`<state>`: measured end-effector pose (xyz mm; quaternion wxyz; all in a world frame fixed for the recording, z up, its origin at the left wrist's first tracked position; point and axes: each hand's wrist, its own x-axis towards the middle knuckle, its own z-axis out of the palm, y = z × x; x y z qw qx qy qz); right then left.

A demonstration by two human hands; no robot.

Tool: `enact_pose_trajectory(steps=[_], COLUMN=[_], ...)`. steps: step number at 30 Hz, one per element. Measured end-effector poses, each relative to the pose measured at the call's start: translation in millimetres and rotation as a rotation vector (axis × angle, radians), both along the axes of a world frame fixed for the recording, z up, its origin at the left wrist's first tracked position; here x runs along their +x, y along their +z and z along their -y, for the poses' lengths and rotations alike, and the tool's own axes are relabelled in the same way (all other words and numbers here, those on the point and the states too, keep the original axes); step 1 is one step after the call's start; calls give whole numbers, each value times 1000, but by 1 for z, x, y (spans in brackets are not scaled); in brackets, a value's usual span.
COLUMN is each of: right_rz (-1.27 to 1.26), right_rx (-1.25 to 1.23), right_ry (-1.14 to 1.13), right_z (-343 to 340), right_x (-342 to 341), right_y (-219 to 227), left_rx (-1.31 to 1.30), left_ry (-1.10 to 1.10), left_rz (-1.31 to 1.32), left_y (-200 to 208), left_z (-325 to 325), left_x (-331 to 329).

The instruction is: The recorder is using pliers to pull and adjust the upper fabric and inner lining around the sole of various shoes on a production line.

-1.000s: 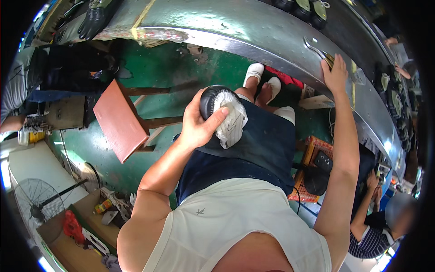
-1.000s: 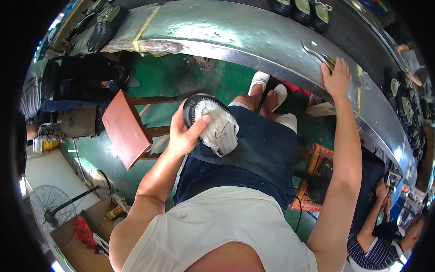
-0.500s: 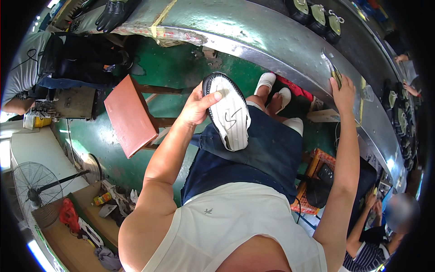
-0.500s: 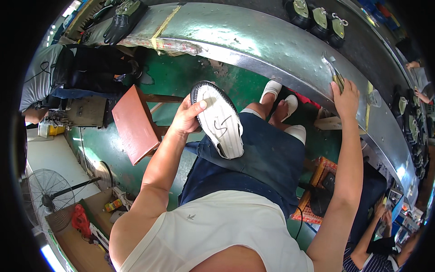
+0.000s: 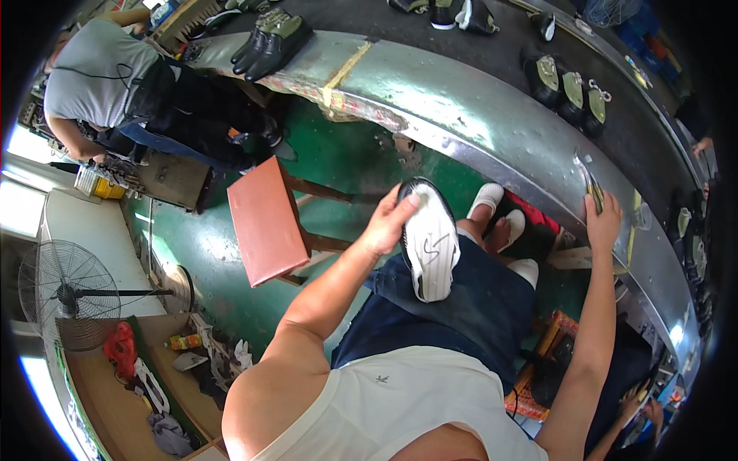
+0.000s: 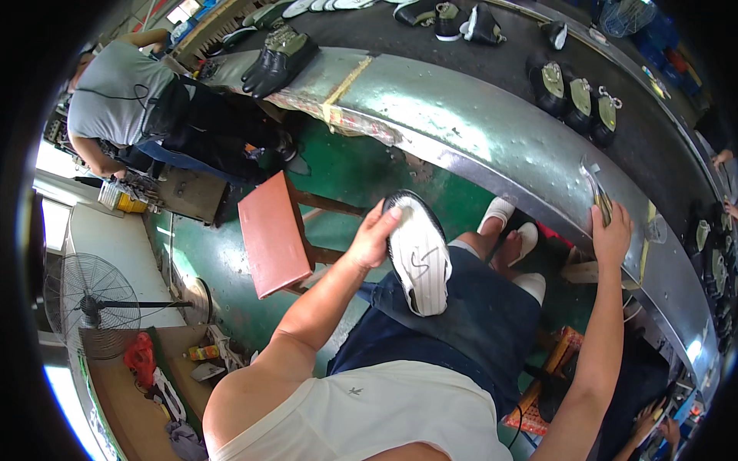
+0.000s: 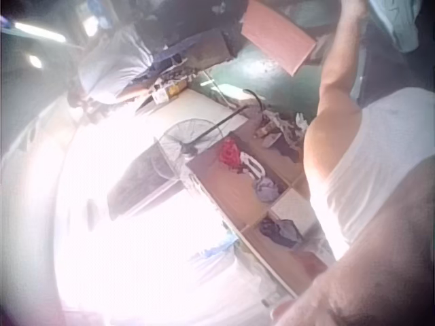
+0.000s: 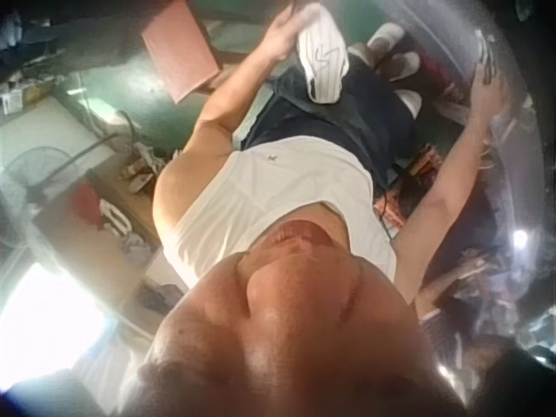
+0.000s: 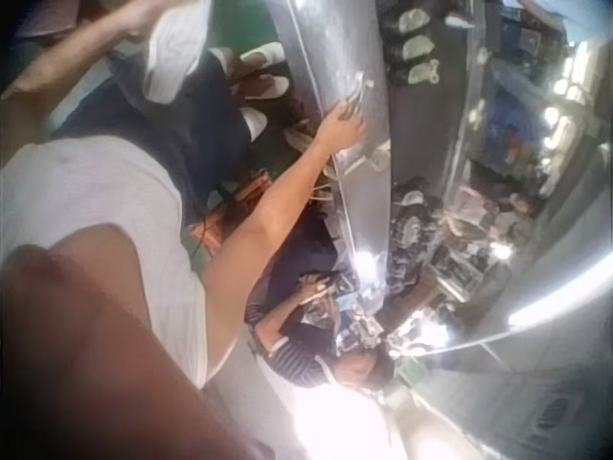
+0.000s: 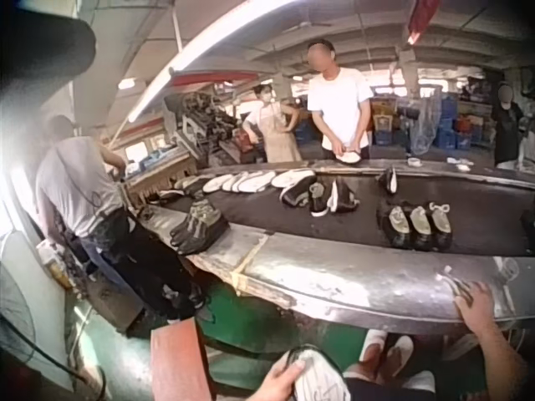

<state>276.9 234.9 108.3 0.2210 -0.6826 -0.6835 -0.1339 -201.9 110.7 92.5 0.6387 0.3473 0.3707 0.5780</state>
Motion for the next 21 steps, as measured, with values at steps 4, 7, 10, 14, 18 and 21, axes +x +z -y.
enact_pose_trajectory(steps=[4, 7, 10, 14, 18, 21], right_rz=[-40, -69, -83, -118, -135, -156], right_rx=[15, 24, 46, 30, 0, -28], right_ry=[-11, -24, -13, -4, -18, -12], right_z=[-2, 0, -1, 3, 7, 8], right_x=[-6, -5, -9, -9, -2, -1], right_y=[0, 2, 3, 4, 3, 4], left_rx=[227, 384, 515, 696, 691, 692], left_ry=[70, 39, -8, -45, -90, -45], left_rz=[-323, -533, -607, -717, -690, -700], left_y=[16, 32, 42, 53, 58, 58], left_z=[3, 15, 23, 23, 32, 40], left_x=[14, 29, 39, 49, 53, 48])
